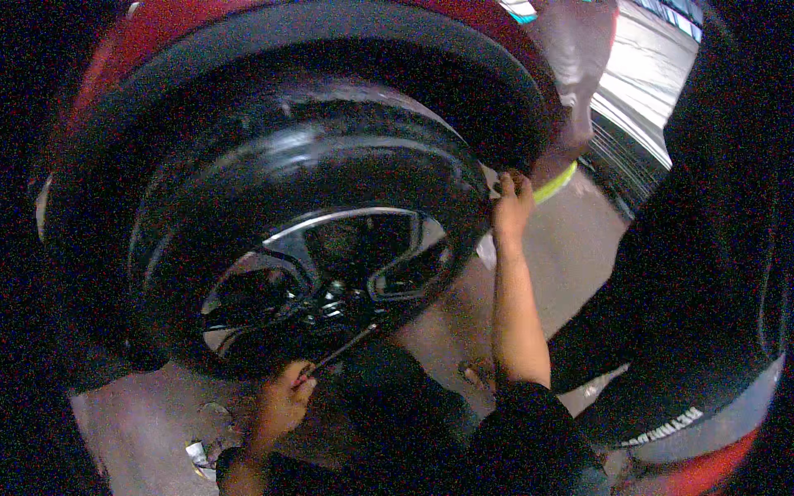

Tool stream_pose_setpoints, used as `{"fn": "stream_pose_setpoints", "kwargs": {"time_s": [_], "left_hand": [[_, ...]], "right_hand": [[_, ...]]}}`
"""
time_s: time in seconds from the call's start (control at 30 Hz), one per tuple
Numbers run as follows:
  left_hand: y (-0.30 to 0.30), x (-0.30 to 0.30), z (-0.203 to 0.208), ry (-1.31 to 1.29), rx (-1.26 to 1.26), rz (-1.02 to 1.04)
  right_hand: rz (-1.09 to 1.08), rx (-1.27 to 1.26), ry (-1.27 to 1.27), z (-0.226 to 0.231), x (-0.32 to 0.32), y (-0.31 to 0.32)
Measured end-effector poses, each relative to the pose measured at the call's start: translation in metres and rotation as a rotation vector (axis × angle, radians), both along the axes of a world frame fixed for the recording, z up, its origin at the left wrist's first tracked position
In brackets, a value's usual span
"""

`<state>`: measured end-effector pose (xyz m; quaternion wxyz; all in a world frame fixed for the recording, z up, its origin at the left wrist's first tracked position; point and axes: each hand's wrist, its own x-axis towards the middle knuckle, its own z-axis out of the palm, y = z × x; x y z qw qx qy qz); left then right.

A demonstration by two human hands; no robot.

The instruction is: The person uses a screwdriver to pry and remove a plastic trim piece from the wheel well of a red car. After detaching the trim, they wipe the area with a cloth and hand the part to a coworker.

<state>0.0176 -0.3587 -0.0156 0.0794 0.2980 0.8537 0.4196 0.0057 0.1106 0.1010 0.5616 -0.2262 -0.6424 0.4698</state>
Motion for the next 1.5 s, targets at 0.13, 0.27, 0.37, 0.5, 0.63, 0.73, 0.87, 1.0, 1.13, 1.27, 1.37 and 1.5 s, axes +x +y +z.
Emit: {"fn": "stream_pose_setpoints", "kwargs": {"time_s": [0.13,0.27,0.37,0.5,0.63,0.73,0.87,1.0,1.13,1.27,1.37,1.5], "left_hand": [[-0.006,-0.005,-0.013,0.09,-0.051,0.023],[-0.012,-0.012,-0.014,0.198,-0.086,0.022],[-0.023,-0.011,0.0,0.209,-0.227,0.04],[-0.005,-0.008,0.008,0.226,-0.259,0.024],[-0.005,-0.018,0.006,0.279,-0.212,-0.018],[-0.011,-0.012,0.005,0.286,-0.137,-0.011],[-0.017,-0.007,-0.001,0.286,-0.212,0.063],[-0.02,-0.004,0.029,0.13,-0.234,0.02],[-0.022,0.002,0.048,-0.045,-0.196,0.024],[-0.014,-0.007,-0.002,0.202,-0.277,0.054],[-0.004,-0.018,-0.031,0.293,-0.247,0.06],[-0.006,-0.022,-0.029,0.177,-0.353,0.05]], "right_hand": [[-0.186,0.525,-0.152,0.014,-0.013,-0.009],[0.096,0.181,-0.014,0.051,-0.014,-0.037],[0.476,-0.098,0.31,0.088,-0.02,-0.074],[1.119,-0.217,0.549,0.11,-0.024,-0.043],[0.836,-0.37,0.668,0.107,-0.025,-0.036],[0.804,-0.447,0.602,0.111,-0.023,-0.039],[0.373,0.525,-0.219,0.12,-0.025,-0.104],[0.259,0.657,-0.341,0.147,-0.05,-0.137],[0.39,0.678,-0.402,0.184,-0.052,-0.215],[0.352,0.991,-0.524,0.173,-0.061,-0.253],[0.223,0.956,-0.558,0.174,-0.053,-0.253],[0.246,0.998,-0.514,0.165,-0.058,-0.25]]}}
